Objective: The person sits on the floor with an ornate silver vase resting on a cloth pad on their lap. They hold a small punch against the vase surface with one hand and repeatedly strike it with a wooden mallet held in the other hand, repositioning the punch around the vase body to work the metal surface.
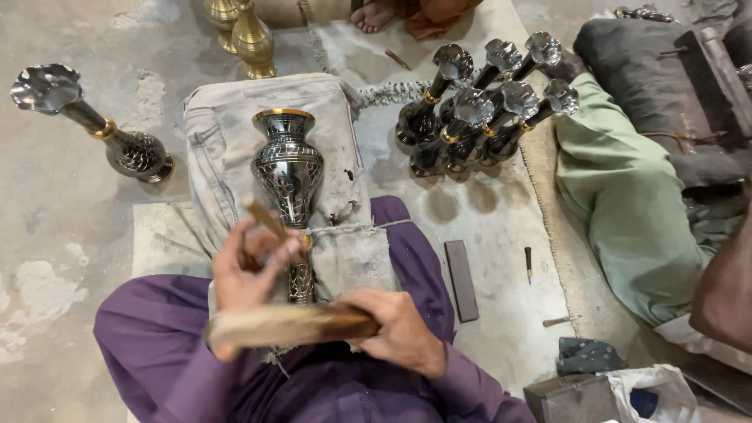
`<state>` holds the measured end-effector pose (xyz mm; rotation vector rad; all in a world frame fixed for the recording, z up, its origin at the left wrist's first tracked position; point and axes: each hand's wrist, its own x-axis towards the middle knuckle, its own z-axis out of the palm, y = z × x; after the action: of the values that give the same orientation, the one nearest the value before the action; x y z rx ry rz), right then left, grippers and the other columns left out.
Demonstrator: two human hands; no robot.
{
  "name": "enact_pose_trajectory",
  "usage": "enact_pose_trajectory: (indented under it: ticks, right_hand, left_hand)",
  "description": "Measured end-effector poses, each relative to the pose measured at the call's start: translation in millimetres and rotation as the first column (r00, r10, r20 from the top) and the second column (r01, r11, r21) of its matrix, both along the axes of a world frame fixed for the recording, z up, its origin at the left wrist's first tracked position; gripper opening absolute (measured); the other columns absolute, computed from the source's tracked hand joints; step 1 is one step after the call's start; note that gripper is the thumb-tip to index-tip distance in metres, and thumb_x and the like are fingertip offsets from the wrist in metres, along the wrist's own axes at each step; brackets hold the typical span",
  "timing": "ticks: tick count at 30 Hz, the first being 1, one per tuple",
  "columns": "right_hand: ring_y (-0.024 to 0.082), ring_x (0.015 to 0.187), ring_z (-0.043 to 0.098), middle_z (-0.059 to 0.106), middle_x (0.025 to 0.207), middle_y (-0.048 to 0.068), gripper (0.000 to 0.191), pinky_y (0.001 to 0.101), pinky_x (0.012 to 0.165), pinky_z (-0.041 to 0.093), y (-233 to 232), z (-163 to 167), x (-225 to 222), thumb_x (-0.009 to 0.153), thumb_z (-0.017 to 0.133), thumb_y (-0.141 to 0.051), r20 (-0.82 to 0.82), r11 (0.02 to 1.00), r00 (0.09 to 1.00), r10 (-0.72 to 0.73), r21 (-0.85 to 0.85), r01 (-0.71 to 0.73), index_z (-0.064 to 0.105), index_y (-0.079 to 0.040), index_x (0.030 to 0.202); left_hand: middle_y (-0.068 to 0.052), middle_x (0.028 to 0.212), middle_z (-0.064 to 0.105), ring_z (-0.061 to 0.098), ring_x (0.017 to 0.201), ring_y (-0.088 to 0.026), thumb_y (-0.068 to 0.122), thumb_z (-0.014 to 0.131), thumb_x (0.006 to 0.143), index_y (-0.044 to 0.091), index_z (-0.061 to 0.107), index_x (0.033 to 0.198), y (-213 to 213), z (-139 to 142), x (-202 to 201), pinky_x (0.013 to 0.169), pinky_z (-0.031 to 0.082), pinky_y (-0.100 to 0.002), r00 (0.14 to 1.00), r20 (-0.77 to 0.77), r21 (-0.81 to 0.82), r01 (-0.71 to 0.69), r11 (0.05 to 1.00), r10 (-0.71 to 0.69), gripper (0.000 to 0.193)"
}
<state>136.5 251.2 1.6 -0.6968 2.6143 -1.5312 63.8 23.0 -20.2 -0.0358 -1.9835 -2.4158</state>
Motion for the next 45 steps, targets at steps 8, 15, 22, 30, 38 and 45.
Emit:
enact_pose_trajectory:
  ticks: [8,15,22,30,38,45]
  right_hand:
    - [0.032,0.083,0.071,0.071,0.094,0.011,0.049,0.0424,0.073,0.057,-38.6,9.2,17.0,0.068,0.075,-0.006,-0.224,0.962,0.974,0.028,0.272,0.035,0.067,-0.007,0.116]
    - [0.029,0.079,0.069,0.07,0.09,0.008,0.045,0.0409,0.07,0.055,-45.3,18.0,12.8,0.069,0.072,-0.002,-0.301,0.958,0.95,0.081,0.286,0.009,0.069,-0.008,0.113]
    - [0.014,0.058,0.056,0.064,0.067,0.007,0.022,0.0341,0.052,0.046,-2.8,9.7,-10.9,0.077,0.086,-0.008,0.191,0.976,0.959,-0.212,0.001,0.216,0.07,-0.004,0.092]
    - [0.012,0.082,0.067,0.062,0.098,0.007,0.028,0.0288,0.074,0.059,14.5,-42.6,-38.8,0.093,0.076,-0.001,0.301,0.749,0.934,-0.194,-0.569,0.339,0.049,-0.006,0.102]
    - [0.01,0.064,0.059,0.061,0.076,-0.001,0.032,0.028,0.059,0.05,42.4,-43.2,-40.7,0.087,0.078,-0.009,0.25,0.749,0.792,-0.558,-0.26,0.61,0.059,-0.005,0.112]
    - [0.019,0.087,0.067,0.069,0.099,0.01,0.04,0.0347,0.074,0.056,51.3,-55.7,-38.8,0.091,0.077,-0.012,-0.056,0.833,0.832,-0.552,-0.094,0.546,0.057,0.006,0.119]
  left_hand:
    - [-0.019,0.106,0.074,0.075,0.093,-0.024,-0.004,0.069,0.095,-0.005,0.048,0.134,10.7,-35.8,39.7,0.078,0.062,-0.031,0.983,-0.016,0.21,-0.176,0.962,0.183,0.044]
    - [-0.02,0.108,0.074,0.075,0.096,-0.022,0.0,0.069,0.098,-0.004,0.045,0.137,1.9,-31.8,33.4,0.082,0.063,-0.031,0.975,-0.108,0.282,-0.158,0.946,0.195,0.045]
    - [-0.014,0.102,0.078,0.078,0.089,-0.016,0.009,0.074,0.093,-0.003,0.05,0.135,-42.0,15.1,-45.0,0.077,0.065,-0.03,0.984,-0.124,-0.25,0.091,0.964,-0.125,0.049]
    - [-0.01,0.089,0.078,0.076,0.076,-0.015,0.012,0.079,0.085,0.007,0.066,0.124,-14.8,64.1,-112.0,0.068,0.061,-0.031,0.798,-0.213,-0.678,0.295,0.673,-0.564,0.042]
    - [-0.012,0.093,0.076,0.071,0.08,-0.034,0.021,0.074,0.086,0.012,0.069,0.13,4.7,71.8,-128.6,0.07,0.053,-0.047,0.585,-0.206,-0.884,0.232,0.405,-0.784,0.045]
    - [-0.01,0.087,0.076,0.07,0.078,-0.032,0.022,0.07,0.086,0.014,0.068,0.129,17.2,74.7,-127.1,0.071,0.052,-0.047,0.6,-0.089,-0.922,0.252,0.294,-0.795,0.044]
